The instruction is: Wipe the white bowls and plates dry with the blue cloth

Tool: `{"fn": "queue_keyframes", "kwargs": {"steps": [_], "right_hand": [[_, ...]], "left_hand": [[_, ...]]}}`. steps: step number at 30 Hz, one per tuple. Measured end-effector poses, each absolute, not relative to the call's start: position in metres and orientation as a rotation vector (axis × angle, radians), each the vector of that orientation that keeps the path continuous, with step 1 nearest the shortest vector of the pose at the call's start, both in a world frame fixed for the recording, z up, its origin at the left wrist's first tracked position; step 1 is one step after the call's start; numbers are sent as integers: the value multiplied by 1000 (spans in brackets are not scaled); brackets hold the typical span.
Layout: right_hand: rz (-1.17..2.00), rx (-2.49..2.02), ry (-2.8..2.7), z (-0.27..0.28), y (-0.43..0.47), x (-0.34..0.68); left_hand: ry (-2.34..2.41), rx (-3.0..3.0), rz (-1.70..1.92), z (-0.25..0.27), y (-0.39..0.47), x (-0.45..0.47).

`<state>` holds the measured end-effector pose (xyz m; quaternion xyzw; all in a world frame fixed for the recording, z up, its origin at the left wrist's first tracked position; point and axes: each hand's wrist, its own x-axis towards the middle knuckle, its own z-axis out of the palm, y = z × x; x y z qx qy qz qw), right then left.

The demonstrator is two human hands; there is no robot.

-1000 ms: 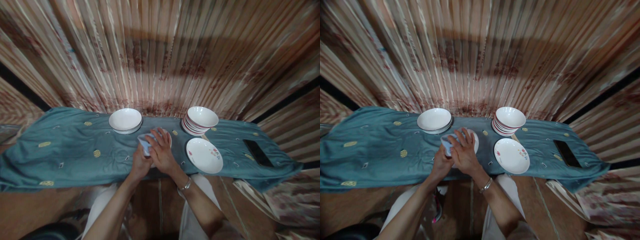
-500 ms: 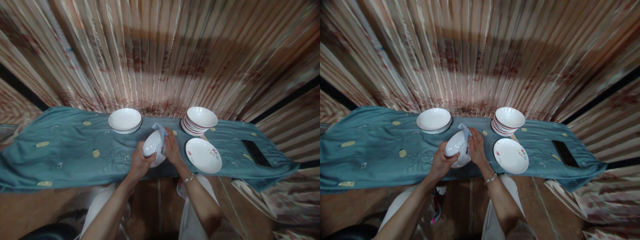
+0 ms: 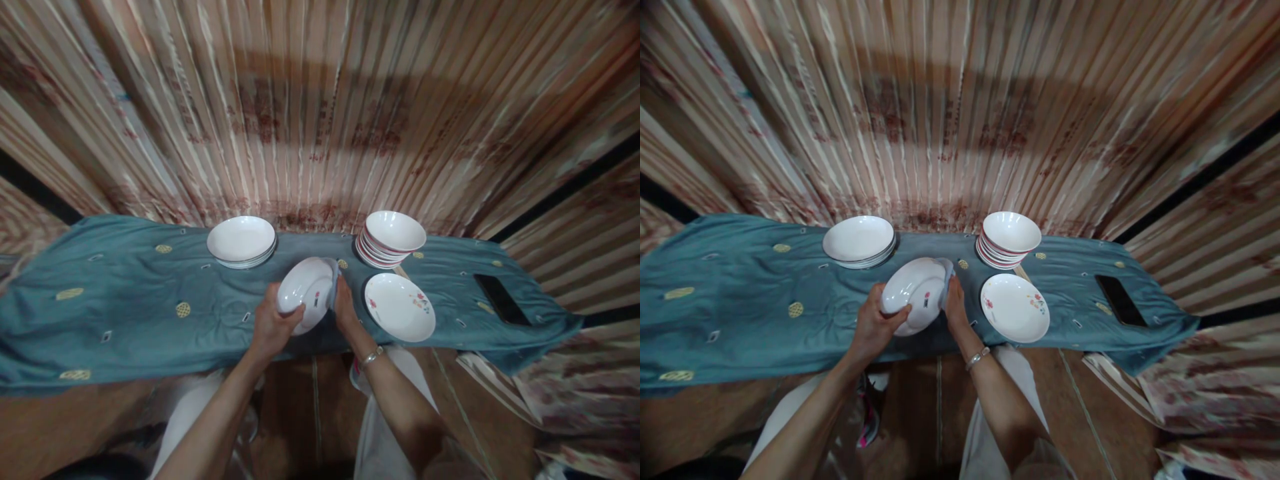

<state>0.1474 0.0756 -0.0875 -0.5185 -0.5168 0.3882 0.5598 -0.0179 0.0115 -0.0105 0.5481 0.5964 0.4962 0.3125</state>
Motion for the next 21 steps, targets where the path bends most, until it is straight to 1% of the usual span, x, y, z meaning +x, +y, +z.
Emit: {"fn": "queue_keyframes", "kwargs": {"steps": [3, 6, 13, 16, 21], "right_hand": [[951, -1296, -1073, -82, 73, 145], [925, -1314, -1091, -67, 71, 142], [647, -1174, -1429, -32, 59, 130], [491, -1133, -1614, -24, 52, 125], [333, -1092, -1836, -17, 39, 120]], "left_hand": [[1559, 1444, 1308, -10, 10, -18], [1565, 1462, 1275, -10, 7, -17], [1577, 1468, 1273, -13, 6, -16], [1555, 1445, 1304, -15, 7, -16], [1580, 1496, 1290, -16, 7, -17]]}}
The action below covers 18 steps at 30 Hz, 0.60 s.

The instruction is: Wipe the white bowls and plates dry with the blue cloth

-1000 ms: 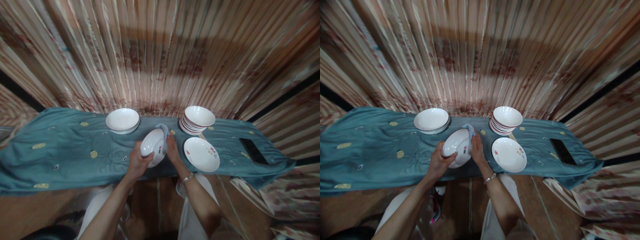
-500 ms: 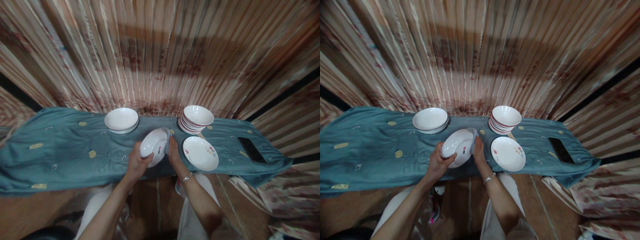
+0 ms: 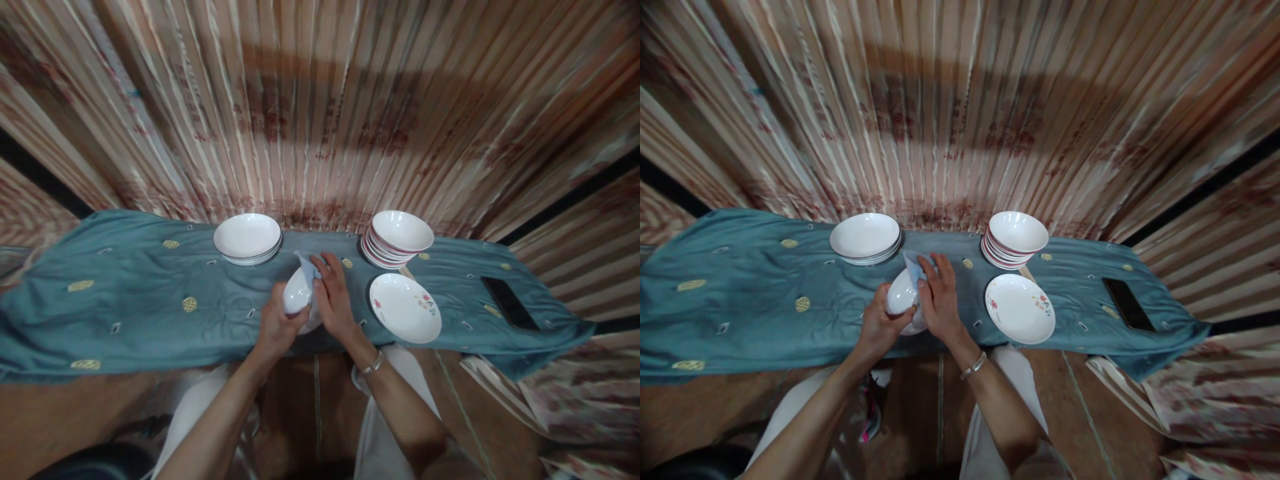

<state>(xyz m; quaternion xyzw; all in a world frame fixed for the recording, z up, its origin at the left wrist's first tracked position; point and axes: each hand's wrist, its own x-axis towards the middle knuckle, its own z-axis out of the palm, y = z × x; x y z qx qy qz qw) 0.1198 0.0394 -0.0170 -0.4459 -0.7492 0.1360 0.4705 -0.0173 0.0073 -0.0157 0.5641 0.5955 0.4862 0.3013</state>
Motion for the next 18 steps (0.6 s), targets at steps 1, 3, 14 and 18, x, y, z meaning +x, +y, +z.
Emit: {"fn": "queue_keyframes", "kwargs": {"steps": [1, 3, 14, 18], "right_hand": [[300, -1077, -1869, -16, 37, 119], [235, -1033, -1936, -16, 33, 116], [51, -1016, -2150, -10, 17, 107], [73, -1093, -2103, -8, 33, 112]], "left_hand": [[1578, 1507, 1284, -15, 7, -17], [1564, 1523, 1281, -15, 7, -18], [1480, 1548, 1357, -20, 10, -21], [1549, 1588, 1352, -18, 12, -19]]}}
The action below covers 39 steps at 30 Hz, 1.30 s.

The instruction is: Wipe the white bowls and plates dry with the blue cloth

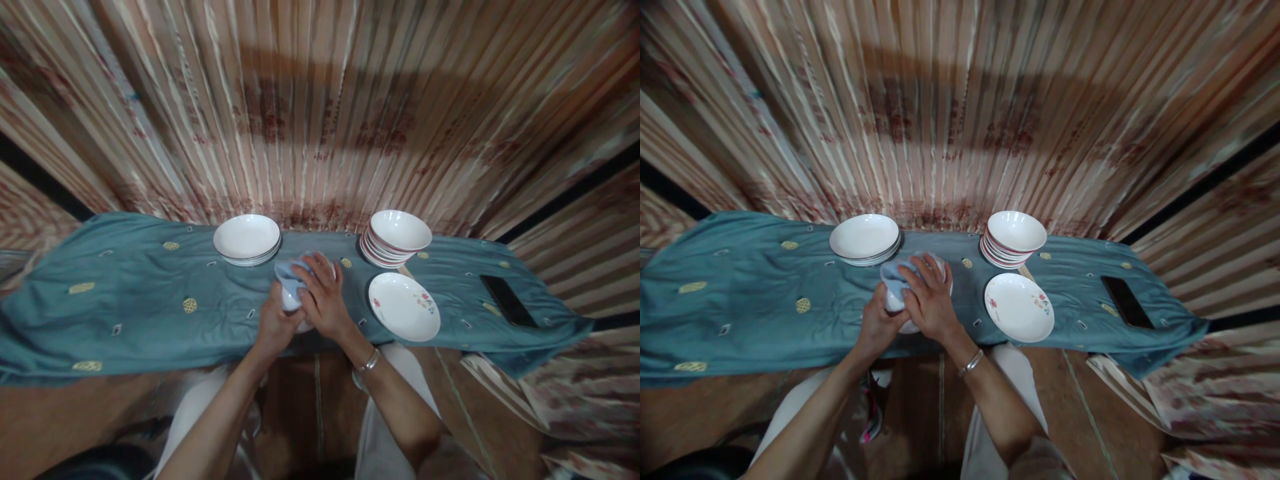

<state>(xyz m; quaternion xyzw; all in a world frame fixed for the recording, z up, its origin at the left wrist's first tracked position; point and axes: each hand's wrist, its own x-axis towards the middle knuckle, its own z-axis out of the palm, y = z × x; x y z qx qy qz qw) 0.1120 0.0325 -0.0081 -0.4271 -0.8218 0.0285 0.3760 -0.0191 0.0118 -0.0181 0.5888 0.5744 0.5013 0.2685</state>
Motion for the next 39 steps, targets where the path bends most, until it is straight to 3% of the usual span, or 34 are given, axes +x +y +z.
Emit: {"fn": "queue_keyframes", "kwargs": {"steps": [23, 29, 39], "right_hand": [[970, -1200, -1218, -64, 79, 141], [981, -1240, -1123, -72, 78, 145], [660, -1181, -1239, -36, 92, 160]], "left_hand": [[1698, 1603, 1256, -19, 13, -23], [1691, 1595, 1251, -23, 10, -24], [1629, 1601, 1190, -28, 8, -23]]}}
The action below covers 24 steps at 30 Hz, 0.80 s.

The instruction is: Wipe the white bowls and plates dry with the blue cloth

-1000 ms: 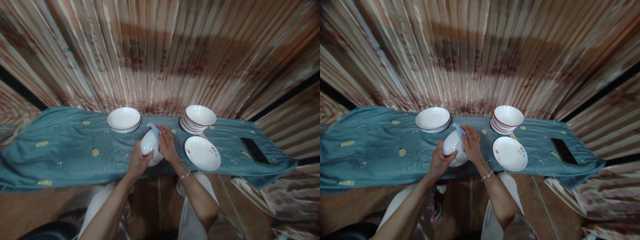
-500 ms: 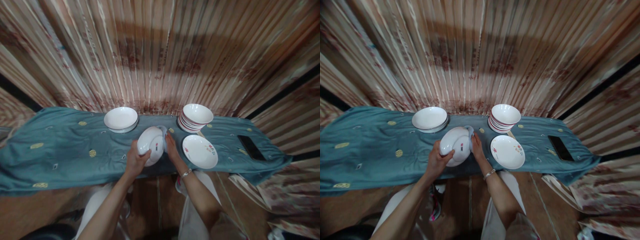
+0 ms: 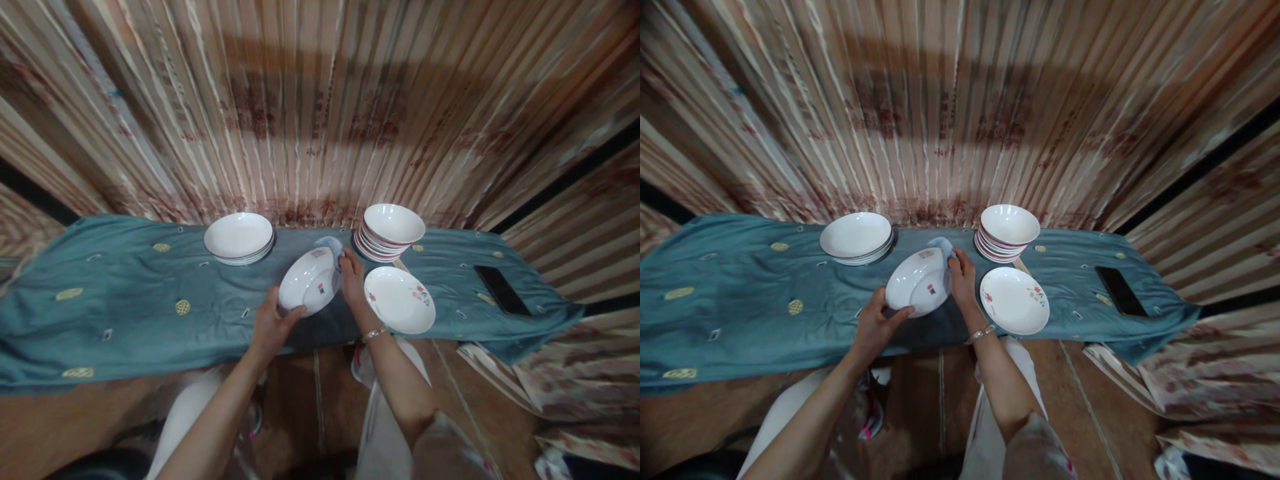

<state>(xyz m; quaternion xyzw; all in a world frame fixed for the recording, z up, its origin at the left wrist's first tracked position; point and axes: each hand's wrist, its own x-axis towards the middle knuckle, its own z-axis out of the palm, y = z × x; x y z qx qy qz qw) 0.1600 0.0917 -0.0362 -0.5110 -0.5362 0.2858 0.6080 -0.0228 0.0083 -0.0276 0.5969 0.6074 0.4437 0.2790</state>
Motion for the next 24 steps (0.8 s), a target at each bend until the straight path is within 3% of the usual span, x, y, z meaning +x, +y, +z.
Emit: {"fn": "queue_keyframes", "kwargs": {"steps": [12, 24], "right_hand": [[471, -1072, -1551, -17, 81, 155], [209, -1008, -1916, -5, 59, 137]], "left_hand": [[1251, 1176, 1453, -13, 19, -28], [1162, 949, 1400, 2, 4, -25]]}}
